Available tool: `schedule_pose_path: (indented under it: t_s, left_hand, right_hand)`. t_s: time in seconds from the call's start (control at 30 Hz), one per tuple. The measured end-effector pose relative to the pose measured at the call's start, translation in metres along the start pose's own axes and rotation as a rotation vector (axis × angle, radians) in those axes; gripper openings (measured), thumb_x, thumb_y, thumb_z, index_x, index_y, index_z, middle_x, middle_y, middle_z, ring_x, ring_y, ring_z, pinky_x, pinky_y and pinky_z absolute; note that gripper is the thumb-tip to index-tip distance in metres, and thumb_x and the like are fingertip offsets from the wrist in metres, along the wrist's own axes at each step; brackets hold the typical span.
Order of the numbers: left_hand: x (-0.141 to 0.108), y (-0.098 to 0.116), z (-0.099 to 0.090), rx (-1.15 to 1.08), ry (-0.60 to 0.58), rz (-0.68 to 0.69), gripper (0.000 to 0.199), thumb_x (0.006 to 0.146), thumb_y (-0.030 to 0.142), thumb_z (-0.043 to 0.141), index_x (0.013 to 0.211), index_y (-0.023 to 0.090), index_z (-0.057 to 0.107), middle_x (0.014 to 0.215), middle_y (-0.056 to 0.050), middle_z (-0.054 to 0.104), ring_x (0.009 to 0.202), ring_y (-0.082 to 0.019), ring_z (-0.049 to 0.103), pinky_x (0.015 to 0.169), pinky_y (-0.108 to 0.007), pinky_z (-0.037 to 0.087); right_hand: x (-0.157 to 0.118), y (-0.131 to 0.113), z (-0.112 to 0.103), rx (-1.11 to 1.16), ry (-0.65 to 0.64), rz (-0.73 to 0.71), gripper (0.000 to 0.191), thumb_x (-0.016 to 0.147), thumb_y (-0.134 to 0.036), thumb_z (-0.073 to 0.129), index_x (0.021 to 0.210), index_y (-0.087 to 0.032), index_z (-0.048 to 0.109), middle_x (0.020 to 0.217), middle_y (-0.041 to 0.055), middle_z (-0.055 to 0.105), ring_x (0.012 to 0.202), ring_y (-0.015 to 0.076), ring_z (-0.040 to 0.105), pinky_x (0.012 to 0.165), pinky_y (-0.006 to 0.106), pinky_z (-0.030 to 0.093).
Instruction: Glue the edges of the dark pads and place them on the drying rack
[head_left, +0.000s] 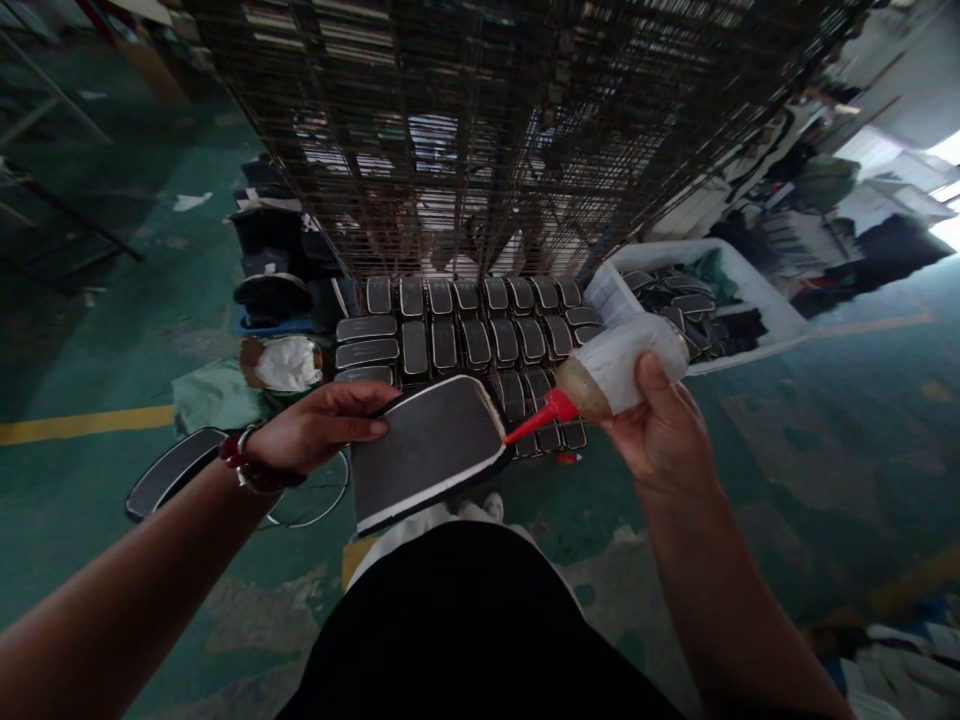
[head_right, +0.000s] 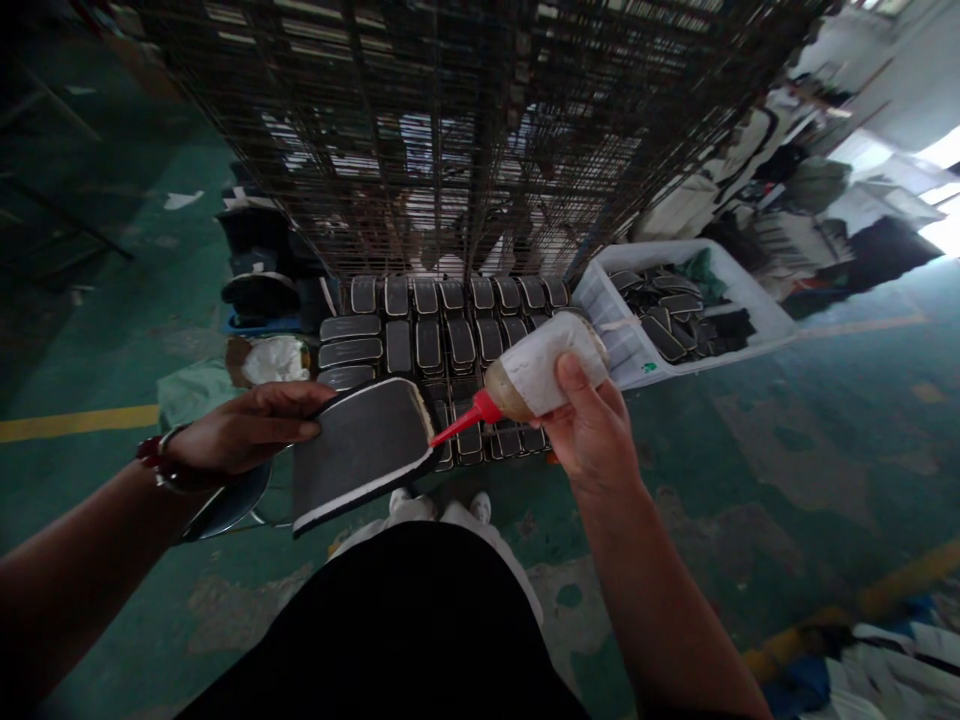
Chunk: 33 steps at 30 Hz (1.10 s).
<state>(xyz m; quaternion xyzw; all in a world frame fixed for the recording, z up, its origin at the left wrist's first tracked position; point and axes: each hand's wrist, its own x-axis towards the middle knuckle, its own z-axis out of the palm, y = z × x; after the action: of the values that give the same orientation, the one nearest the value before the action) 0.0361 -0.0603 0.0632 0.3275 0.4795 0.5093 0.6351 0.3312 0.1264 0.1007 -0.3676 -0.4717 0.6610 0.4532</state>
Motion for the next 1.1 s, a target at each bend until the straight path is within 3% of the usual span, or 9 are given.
schedule_pose_path:
  t_s: [0.13,0.27,0.43,0.7,0.97,1.1]
  left_hand:
    - [0.001,-0.007,-0.001,-0.059,0.087,0.005,0.024,0.076,0.018,0.083,0.1,0.018,0.082,0.09,-0.004,0.081,0.08,-0.018,0.074,0.075,-0.024,0.058]
    - [0.004,-0.017,0.0,-0.157,0.155,0.006,0.024,0.072,0.019,0.088,0.096,0.02,0.082,0.085,-0.004,0.081,0.068,-0.015,0.073,0.065,-0.021,0.059]
    - [0.007,-0.022,0.006,-0.203,0.136,-0.003,0.023,0.073,0.017,0.088,0.094,0.019,0.081,0.083,-0.005,0.081,0.07,-0.017,0.076,0.068,-0.024,0.062]
    - [0.007,-0.015,0.005,-0.183,0.078,-0.009,0.022,0.073,0.017,0.088,0.095,0.018,0.082,0.087,-0.007,0.081,0.072,-0.017,0.076,0.069,-0.023,0.062]
    - [0.009,-0.019,-0.003,-0.186,0.158,-0.005,0.022,0.073,0.016,0.087,0.095,0.018,0.081,0.085,-0.006,0.081,0.07,-0.016,0.074,0.066,-0.021,0.061]
    - [0.014,-0.021,0.0,-0.201,0.158,-0.024,0.024,0.073,0.02,0.089,0.095,0.018,0.081,0.086,-0.006,0.081,0.071,-0.017,0.074,0.068,-0.024,0.061]
  right_hand:
    - [-0.001,0.005,0.0,0.084,0.058,0.014,0.041,0.077,-0.053,0.084,0.101,-0.023,0.071,0.085,0.0008,0.073,0.07,0.0174,0.068,0.043,0.023,0.048]
    - [0.004,0.008,0.005,0.185,0.132,0.028,0.036,0.077,-0.049,0.085,0.1,-0.025,0.071,0.085,-0.0011,0.074,0.072,0.0163,0.069,0.046,0.023,0.05]
    - [0.014,0.007,0.015,0.186,0.126,-0.062,0.029,0.082,-0.045,0.081,0.102,-0.026,0.07,0.09,-0.0014,0.074,0.078,0.0153,0.069,0.051,0.023,0.052]
    - [0.026,0.004,0.02,0.049,0.021,-0.116,0.032,0.078,-0.05,0.083,0.093,-0.025,0.069,0.079,-0.0018,0.067,0.066,0.0147,0.064,0.044,0.023,0.047]
    - [0.019,0.007,0.011,0.083,0.046,0.009,0.032,0.079,-0.048,0.082,0.098,-0.025,0.071,0.081,-0.0012,0.071,0.065,0.0147,0.064,0.043,0.022,0.046]
    - [0.02,0.01,0.015,0.155,0.133,-0.032,0.032,0.08,-0.045,0.082,0.101,-0.025,0.07,0.089,-0.0005,0.074,0.076,0.0165,0.069,0.049,0.023,0.052]
